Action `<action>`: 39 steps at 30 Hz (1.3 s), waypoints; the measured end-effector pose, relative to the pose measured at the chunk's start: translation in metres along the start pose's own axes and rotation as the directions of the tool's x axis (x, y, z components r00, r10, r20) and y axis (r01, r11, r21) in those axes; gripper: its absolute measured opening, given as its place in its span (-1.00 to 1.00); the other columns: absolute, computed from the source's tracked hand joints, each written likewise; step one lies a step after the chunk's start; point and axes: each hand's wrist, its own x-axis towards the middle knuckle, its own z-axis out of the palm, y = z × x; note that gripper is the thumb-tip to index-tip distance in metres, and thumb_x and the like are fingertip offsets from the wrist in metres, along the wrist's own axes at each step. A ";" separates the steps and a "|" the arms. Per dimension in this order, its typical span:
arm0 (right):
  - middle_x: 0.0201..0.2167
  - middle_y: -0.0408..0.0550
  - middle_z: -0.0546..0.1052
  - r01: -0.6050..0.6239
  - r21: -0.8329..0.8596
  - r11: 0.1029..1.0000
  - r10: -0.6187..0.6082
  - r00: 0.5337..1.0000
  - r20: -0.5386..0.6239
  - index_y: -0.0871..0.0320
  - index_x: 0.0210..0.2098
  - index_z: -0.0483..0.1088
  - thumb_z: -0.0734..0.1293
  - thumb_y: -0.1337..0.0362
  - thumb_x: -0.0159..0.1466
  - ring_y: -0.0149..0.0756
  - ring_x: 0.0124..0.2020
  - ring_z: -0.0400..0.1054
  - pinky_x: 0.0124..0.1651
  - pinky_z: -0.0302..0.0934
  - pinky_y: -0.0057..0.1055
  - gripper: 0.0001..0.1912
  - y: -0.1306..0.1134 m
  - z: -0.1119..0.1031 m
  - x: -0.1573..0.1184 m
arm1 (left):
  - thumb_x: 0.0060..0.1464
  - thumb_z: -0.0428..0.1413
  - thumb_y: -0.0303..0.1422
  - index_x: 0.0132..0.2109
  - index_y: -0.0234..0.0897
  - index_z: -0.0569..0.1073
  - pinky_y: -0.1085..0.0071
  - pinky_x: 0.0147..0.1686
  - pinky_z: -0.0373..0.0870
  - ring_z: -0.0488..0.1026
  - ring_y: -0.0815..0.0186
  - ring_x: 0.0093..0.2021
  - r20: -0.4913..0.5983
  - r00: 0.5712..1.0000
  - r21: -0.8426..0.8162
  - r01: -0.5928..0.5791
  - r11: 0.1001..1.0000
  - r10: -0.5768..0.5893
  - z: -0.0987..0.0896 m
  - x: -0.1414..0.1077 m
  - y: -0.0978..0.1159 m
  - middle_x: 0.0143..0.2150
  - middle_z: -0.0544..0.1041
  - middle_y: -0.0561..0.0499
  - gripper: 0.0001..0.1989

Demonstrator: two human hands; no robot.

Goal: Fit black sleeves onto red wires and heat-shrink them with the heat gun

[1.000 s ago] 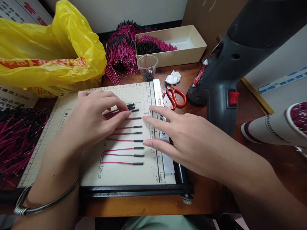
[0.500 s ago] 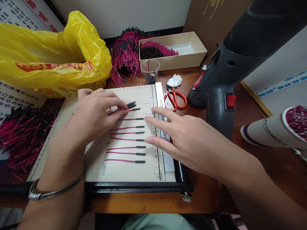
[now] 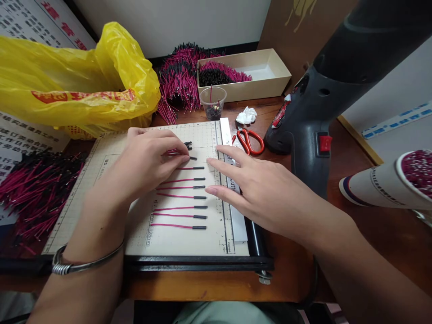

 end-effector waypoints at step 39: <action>0.36 0.12 0.25 0.046 -0.102 0.994 -0.048 0.999 -0.017 0.06 0.35 0.25 0.03 -0.09 0.47 0.00 0.02 0.50 -0.12 0.50 -0.03 -0.39 0.000 0.003 -0.001 | 0.19 0.08 -0.17 -0.31 -0.19 0.57 0.33 -0.26 0.28 0.47 0.27 -0.33 0.031 0.999 -0.096 -0.038 0.995 0.041 -0.001 0.003 -0.001 -0.31 0.62 0.02 -0.74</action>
